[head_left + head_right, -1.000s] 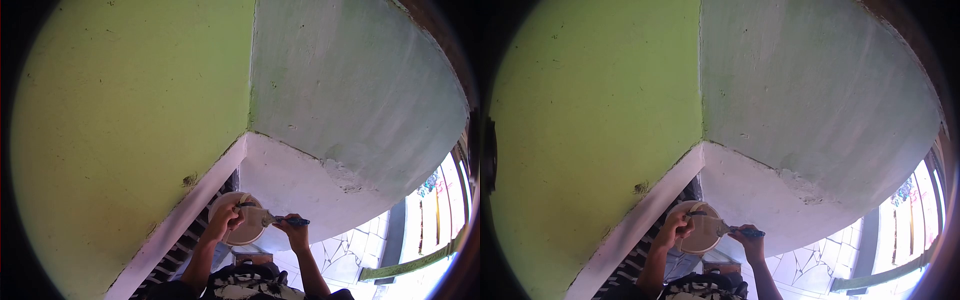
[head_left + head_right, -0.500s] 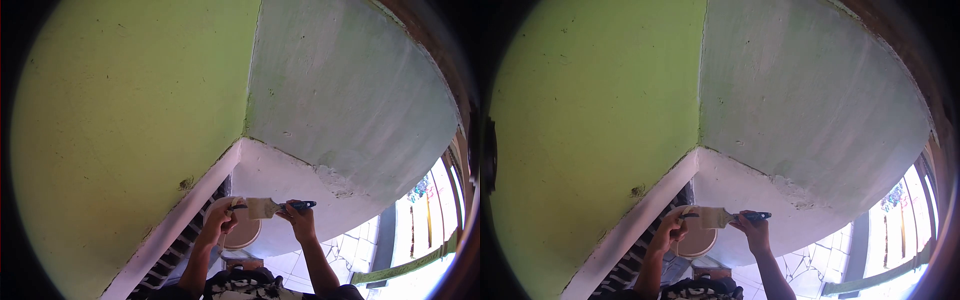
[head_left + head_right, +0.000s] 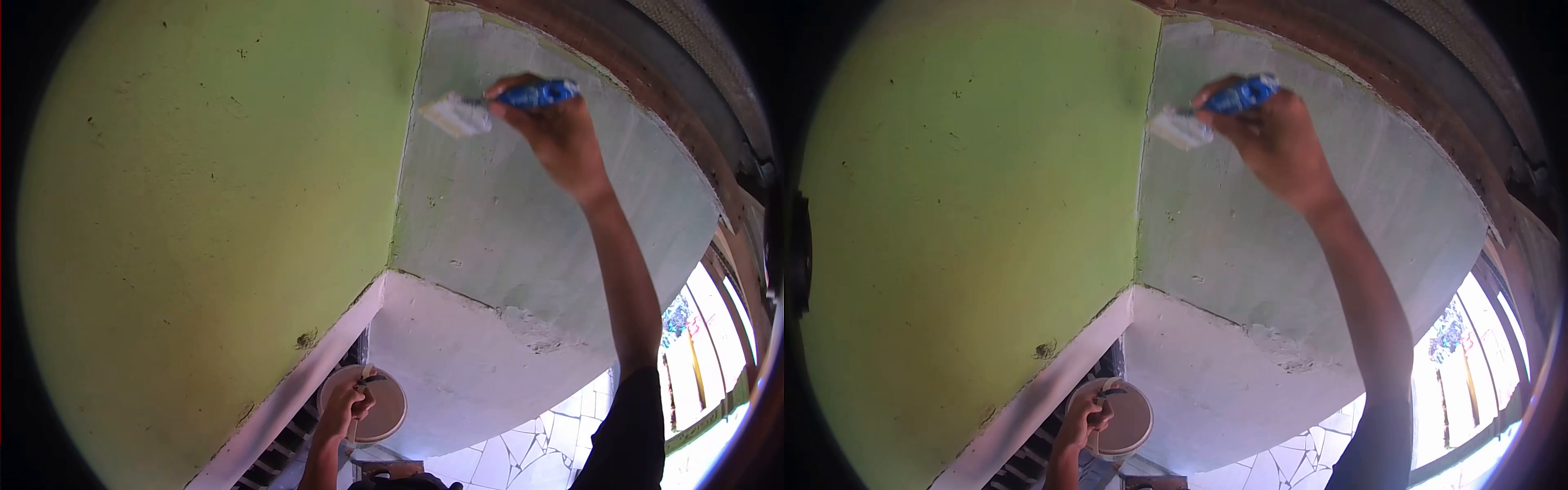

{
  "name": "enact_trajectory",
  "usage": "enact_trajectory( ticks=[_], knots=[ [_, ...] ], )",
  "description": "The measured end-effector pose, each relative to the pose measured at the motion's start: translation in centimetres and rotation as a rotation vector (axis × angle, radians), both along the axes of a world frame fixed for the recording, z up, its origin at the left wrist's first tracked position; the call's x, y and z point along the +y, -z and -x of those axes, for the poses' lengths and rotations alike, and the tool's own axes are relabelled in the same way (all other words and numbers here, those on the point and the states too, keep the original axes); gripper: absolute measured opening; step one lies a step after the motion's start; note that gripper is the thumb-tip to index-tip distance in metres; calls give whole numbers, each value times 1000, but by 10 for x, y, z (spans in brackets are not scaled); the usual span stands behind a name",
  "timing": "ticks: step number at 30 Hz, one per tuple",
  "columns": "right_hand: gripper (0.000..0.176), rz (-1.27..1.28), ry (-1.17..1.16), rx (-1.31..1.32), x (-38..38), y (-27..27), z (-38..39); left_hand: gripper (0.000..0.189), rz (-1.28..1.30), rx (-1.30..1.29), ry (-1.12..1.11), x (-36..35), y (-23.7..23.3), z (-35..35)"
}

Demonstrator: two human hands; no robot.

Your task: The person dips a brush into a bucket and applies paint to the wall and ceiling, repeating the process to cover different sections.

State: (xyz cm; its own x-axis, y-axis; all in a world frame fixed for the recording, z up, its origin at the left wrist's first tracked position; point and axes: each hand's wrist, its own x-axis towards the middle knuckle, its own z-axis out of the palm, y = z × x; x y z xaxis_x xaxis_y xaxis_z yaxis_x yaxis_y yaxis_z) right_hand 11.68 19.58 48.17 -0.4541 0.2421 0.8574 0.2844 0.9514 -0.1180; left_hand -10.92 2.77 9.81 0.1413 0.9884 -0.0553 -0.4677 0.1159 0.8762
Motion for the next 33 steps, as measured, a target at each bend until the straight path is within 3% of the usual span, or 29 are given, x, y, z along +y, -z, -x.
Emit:
enact_trajectory(
  ticks=[3, 5, 7, 9, 10, 15, 18, 24, 28, 33],
  knots=[
    [13, -185, 2, -45, 2, -47, 26, 58, 26, 38, -43, -4, -8, 0],
    [15, -587, 179, -128, 10, -62, 40, 58, 20, 49, -62, -6, -12, 1],
    [18, -718, 194, -156, 18, -60, 52, 59, 16, 50, -59, -6, -12, 3],
    [24, -951, 509, -279, 30, -48, 60, 59, 11, 48, -57, -7, -11, 4],
    [19, -1127, 507, -275, 40, -43, 63, 59, 19, 49, -67, -8, -12, 3],
    [12, -1261, 568, -246, 66, -25, 77, 58, 7, 61, -60, -4, -9, 5],
    [11, -1210, 640, -299, 72, -15, 81, 57, 9, 38, -43, -3, -5, 5],
    [9, -1057, 510, -458, 49, 38, 86, 56, -37, 51, -53, -9, 1, 10],
    [9, -1062, 444, -383, 24, 12, 82, 55, -29, 42, -37, -4, -1, 9],
    [11, -1331, 542, -282, 46, -59, 70, 52, -12, 48, -15, -2, -8, 3]
  ],
)
